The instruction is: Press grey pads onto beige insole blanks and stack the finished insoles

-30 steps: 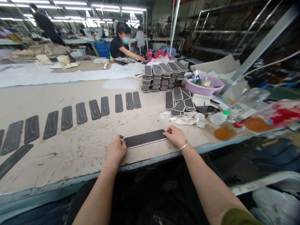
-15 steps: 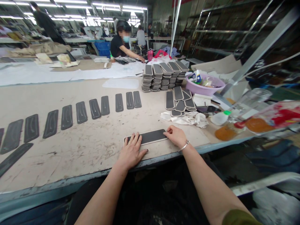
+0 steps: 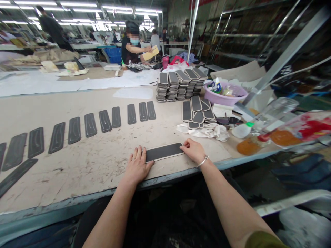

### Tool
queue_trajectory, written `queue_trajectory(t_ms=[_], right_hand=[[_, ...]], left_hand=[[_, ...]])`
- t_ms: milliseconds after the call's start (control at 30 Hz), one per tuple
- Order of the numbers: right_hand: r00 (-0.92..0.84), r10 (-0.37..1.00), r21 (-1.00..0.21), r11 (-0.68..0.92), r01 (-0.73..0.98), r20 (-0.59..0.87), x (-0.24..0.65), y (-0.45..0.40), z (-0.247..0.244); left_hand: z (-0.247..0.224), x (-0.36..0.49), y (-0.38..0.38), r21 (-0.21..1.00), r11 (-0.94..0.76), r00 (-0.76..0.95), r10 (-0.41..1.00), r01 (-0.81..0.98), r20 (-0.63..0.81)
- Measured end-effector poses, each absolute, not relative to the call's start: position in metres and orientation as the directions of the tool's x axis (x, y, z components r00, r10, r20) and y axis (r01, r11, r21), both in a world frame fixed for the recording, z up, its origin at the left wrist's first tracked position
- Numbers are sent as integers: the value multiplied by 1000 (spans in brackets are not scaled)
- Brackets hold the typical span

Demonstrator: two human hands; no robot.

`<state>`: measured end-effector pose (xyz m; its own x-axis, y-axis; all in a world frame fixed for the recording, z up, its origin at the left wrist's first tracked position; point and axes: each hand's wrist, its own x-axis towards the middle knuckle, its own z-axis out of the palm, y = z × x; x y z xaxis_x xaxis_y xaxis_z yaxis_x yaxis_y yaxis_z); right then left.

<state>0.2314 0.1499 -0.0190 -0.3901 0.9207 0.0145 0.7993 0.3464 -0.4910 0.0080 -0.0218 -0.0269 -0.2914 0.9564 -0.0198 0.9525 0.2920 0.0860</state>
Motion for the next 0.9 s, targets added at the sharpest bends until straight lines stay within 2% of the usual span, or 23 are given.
queue_trajectory(t_ms=[167,300,400,500,600,700,900], right_hand=[[-385,921,-470,364,805,54,231,147,-22],[-388,901,-480,431,764,191,231,144,-22],[-430,848,-511,530,676,311,229,138,-19],[-574,734,-474,675,565,362,223,128,-14],[-742,610,-406,775,485,278,214,116,-14],[-829,537,-320,821,473,153,206,108,-18],[-823,568,-209,806,554,8,204,106,-25]], left_hand=[[-26,8,-21,83,303,-300,953,949,-48],[-26,8,-22,69,305,-302,952,950,-54],[-27,9,-22,51,299,-296,954,953,-51],[-28,9,-22,35,301,-299,953,953,-53],[-28,9,-22,21,304,-303,952,952,-49],[-27,9,-22,3,303,-303,952,953,-40],[-26,11,-22,-3,301,-301,953,954,-39]])
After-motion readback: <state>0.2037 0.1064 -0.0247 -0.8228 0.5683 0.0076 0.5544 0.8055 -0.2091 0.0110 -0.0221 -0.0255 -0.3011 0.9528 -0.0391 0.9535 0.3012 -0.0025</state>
